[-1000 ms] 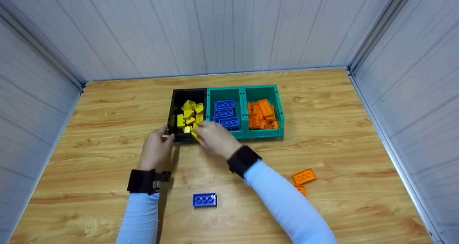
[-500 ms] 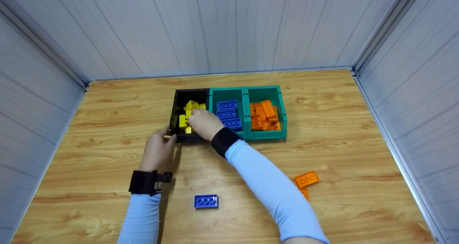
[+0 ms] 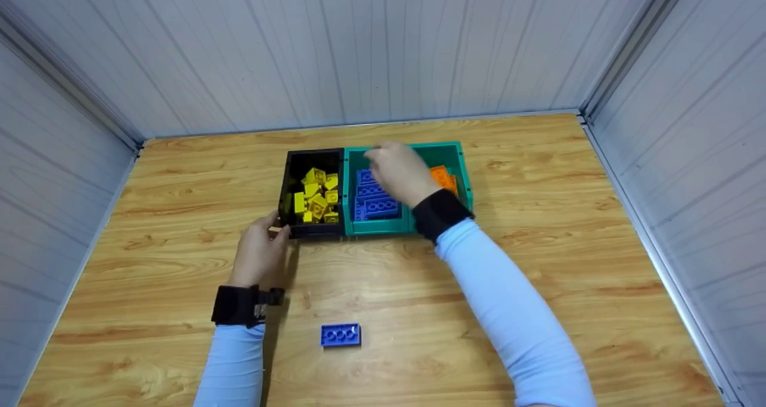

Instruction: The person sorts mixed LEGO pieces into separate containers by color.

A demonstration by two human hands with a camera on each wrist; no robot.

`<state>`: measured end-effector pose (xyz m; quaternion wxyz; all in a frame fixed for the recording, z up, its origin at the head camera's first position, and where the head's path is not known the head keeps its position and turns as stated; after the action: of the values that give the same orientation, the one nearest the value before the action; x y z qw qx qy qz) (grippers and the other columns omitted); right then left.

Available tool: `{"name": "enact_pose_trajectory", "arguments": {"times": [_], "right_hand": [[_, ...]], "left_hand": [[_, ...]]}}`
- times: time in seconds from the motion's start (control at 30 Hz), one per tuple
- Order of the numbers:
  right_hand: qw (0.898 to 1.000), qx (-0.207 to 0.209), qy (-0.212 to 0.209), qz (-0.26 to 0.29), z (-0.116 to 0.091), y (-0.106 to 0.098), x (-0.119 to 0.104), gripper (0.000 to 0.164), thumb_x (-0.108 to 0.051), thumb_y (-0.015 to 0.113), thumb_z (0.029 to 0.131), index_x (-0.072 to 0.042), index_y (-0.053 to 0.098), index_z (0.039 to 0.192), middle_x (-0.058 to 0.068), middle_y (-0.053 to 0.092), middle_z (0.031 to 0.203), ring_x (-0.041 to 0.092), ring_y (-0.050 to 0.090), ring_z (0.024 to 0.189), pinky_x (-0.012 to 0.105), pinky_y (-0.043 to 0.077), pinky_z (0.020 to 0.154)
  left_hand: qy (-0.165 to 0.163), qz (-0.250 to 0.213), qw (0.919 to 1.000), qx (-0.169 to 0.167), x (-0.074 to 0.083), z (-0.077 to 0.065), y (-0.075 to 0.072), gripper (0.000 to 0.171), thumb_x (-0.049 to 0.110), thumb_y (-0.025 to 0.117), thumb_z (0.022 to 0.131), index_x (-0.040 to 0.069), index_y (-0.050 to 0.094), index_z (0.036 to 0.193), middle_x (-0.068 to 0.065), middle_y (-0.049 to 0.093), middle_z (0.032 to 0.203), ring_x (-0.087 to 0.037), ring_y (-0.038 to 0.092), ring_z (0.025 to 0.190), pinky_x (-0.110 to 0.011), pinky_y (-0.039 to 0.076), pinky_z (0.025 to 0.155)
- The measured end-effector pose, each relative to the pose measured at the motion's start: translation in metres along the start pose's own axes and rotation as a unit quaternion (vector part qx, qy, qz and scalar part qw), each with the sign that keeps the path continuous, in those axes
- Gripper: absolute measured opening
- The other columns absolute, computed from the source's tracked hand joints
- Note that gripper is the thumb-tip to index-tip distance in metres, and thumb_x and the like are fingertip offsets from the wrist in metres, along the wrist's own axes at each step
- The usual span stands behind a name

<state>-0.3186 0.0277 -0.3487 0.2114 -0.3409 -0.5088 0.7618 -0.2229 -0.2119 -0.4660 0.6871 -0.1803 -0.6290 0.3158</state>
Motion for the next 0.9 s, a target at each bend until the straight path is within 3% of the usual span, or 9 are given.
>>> {"name": "enact_pose_trajectory", "arguments": {"times": [0.17,0.2,0.3,0.37,0.43,0.5,0.6,0.73,0.9], "right_hand": [[0.993,-0.001,0.117,0.003,-0.024,-0.021,0.052,0.034,-0.011,0.058,0.099,0.002,0.061,0.129,0.024,0.057,0.132,0.040,0.057,0.116,0.052,0.044,0.102],[0.990,0.004,0.138,0.006,-0.030,-0.023,0.062,0.034,-0.011,0.057,0.099,0.002,0.061,0.130,0.025,0.057,0.132,0.039,0.061,0.108,0.051,0.047,0.098],[0.982,0.020,0.185,0.006,-0.047,-0.024,0.090,0.034,-0.012,0.054,0.100,0.002,0.061,0.131,0.025,0.067,0.099,0.030,0.061,0.065,0.040,0.054,0.066],[0.978,0.034,0.207,0.009,-0.058,-0.021,0.105,0.034,-0.012,0.052,0.101,0.003,0.061,0.130,0.022,0.064,0.079,0.022,0.043,0.042,0.033,0.042,0.045],[0.973,0.041,0.227,0.013,-0.067,-0.017,0.118,0.035,-0.013,0.051,0.101,0.005,0.061,0.130,0.023,0.063,0.077,0.017,0.036,0.039,0.029,0.033,0.040],[0.967,0.047,0.247,0.027,-0.075,-0.011,0.130,0.037,-0.015,0.052,0.101,0.006,0.059,0.132,0.028,0.067,0.099,0.020,0.040,0.042,0.031,0.035,0.044],[0.957,0.043,0.281,0.064,-0.085,-0.001,0.145,0.041,-0.019,0.050,0.103,0.008,0.055,0.134,0.031,0.058,0.127,0.034,0.060,0.073,0.042,0.048,0.065],[0.934,0.008,0.329,0.142,-0.095,0.017,0.158,0.049,-0.028,0.043,0.107,0.007,0.048,0.141,0.030,0.052,0.136,0.044,0.051,0.121,0.053,0.043,0.100],[0.909,-0.025,0.356,0.213,-0.105,0.032,0.167,0.060,-0.041,0.039,0.106,0.005,0.044,0.145,0.030,0.047,0.141,0.044,0.045,0.128,0.054,0.036,0.107]], "left_hand": [[-0.005,-0.002,1.0000,-0.005,-0.003,0.001,-0.001,0.048,0.009,0.058,0.099,-0.013,0.045,0.139,-0.024,0.061,0.111,-0.024,0.067,0.078,-0.035,0.056,0.067],[-0.007,-0.004,1.0000,-0.006,-0.004,0.001,-0.001,0.048,0.009,0.058,0.099,-0.013,0.045,0.140,-0.024,0.061,0.112,-0.024,0.067,0.078,-0.034,0.056,0.066],[-0.008,-0.006,0.9999,-0.006,-0.006,0.002,-0.002,0.049,0.009,0.058,0.099,-0.012,0.044,0.140,-0.024,0.061,0.111,-0.024,0.067,0.076,-0.034,0.056,0.066],[-0.008,-0.006,0.9999,-0.003,-0.007,0.002,-0.003,0.049,0.010,0.059,0.099,-0.012,0.045,0.140,-0.023,0.061,0.111,-0.023,0.067,0.076,-0.034,0.056,0.066],[-0.008,-0.009,0.9999,-0.001,-0.008,0.002,-0.004,0.049,0.009,0.059,0.098,-0.012,0.045,0.140,-0.024,0.061,0.112,-0.022,0.067,0.073,-0.034,0.056,0.065],[-0.009,-0.015,0.9998,-0.002,-0.010,0.002,-0.004,0.049,0.008,0.059,0.098,-0.011,0.045,0.141,-0.024,0.061,0.113,-0.020,0.066,0.070,-0.033,0.056,0.062],[-0.015,-0.028,0.9995,-0.005,-0.012,0.002,-0.005,0.049,0.008,0.059,0.098,-0.009,0.045,0.142,-0.023,0.060,0.116,-0.018,0.067,0.069,-0.029,0.055,0.059],[-0.021,-0.041,0.9989,-0.006,-0.016,0.002,-0.007,0.050,0.008,0.059,0.098,-0.009,0.044,0.143,-0.024,0.059,0.119,-0.018,0.067,0.072,-0.029,0.055,0.058],[-0.031,-0.011,0.9994,-0.004,-0.015,0.001,-0.010,0.050,0.009,0.059,0.098,-0.011,0.044,0.141,-0.028,0.057,0.126,-0.026,0.067,0.078,-0.038,0.057,0.072]]}}
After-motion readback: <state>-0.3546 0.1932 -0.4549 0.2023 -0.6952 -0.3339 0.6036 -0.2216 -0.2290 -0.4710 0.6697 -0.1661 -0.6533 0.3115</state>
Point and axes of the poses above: each hand's wrist, its own z-axis towards the middle knuckle, its own y-axis out of the palm, x = y × z, the point moved 7 cm from there along z, towards the middle knuckle
